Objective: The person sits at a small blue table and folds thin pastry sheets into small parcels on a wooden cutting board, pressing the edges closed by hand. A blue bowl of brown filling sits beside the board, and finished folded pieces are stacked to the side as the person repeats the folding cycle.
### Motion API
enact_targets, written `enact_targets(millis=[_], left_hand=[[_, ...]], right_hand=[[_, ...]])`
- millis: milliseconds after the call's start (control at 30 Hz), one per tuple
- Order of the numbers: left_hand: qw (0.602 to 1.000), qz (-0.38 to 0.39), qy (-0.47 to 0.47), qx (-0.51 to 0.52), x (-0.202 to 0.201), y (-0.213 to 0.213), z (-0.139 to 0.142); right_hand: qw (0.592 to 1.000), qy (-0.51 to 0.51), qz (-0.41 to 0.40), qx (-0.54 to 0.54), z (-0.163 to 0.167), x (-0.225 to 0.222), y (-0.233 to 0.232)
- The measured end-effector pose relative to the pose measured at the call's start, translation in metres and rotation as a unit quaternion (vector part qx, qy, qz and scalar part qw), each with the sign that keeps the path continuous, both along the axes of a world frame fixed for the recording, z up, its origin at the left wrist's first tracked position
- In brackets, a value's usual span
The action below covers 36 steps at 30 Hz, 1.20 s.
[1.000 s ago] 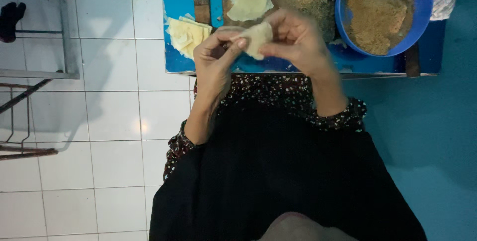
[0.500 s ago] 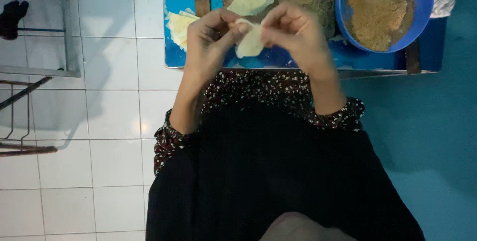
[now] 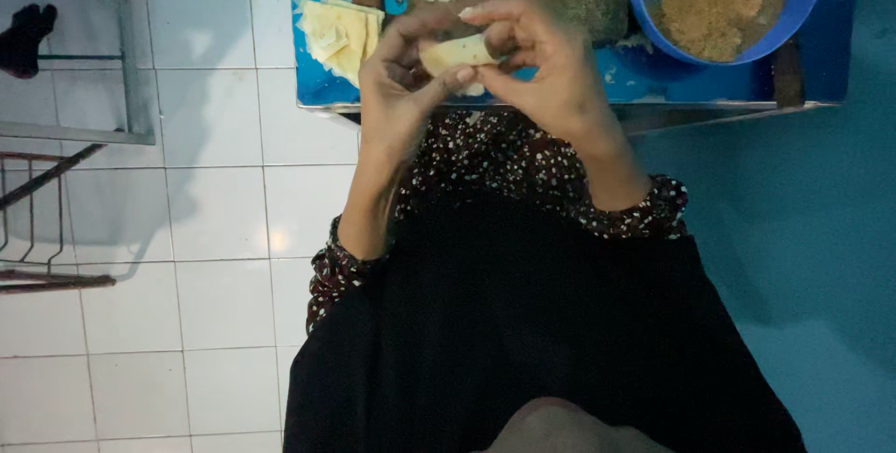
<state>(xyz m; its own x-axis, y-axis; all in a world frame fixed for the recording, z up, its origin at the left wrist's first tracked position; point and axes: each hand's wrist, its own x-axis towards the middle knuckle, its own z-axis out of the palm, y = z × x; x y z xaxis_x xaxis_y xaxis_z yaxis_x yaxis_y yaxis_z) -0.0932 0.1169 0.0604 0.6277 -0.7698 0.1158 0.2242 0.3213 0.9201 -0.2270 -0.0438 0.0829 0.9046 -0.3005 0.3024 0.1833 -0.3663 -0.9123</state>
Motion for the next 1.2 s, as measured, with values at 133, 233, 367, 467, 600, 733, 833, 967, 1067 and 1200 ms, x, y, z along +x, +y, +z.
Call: enact_targets(millis=[133,233,367,467,600,733,833,967,1067,1200], left_hand=[[0.999,0.02,-0.044,0.019,-0.007,0.003,-0.014],[0.996,0.046,-0.075,-0.016,-0.015,0.009,-0.023],[0.997,0.06,-0.018,-0.044,-0.021,0.008,-0.022],[0.985,0.104,-0.122,-0.064,-0.018,0.005,-0.016],[0.962,0.137,-0.236,-0.031,0.001,-0.004,-0.013],[0.93,0.18,-0.319,0.036,0.022,-0.028,-0.016],[0.902,0.194,-0.38,0.062,0.026,-0.046,-0.019],[0.883,0.222,-0.402,0.101,0.022,-0.056,-0.021],[0.858,0.237,-0.446,0.088,0.022,-0.061,-0.022],[0.815,0.237,-0.5,0.172,0.02,-0.065,-0.025]], right_hand=[[0.999,0.007,-0.008,-0.039,0.006,-0.004,0.005],[1.0,0.001,0.004,-0.022,0.004,-0.008,0.005],[0.998,-0.047,0.043,0.009,-0.006,-0.006,-0.001],[0.991,-0.034,0.05,0.118,-0.015,0.005,-0.008],[0.983,-0.02,0.01,0.184,-0.025,0.024,-0.021],[0.996,-0.002,-0.014,0.085,-0.03,0.032,-0.04],[0.998,-0.031,-0.04,-0.038,-0.032,0.041,-0.048],[0.992,-0.033,-0.092,-0.083,-0.034,0.05,-0.051],[0.964,-0.057,-0.134,-0.223,-0.037,0.06,-0.051],[0.967,0.005,-0.155,-0.2,-0.044,0.063,-0.045]])
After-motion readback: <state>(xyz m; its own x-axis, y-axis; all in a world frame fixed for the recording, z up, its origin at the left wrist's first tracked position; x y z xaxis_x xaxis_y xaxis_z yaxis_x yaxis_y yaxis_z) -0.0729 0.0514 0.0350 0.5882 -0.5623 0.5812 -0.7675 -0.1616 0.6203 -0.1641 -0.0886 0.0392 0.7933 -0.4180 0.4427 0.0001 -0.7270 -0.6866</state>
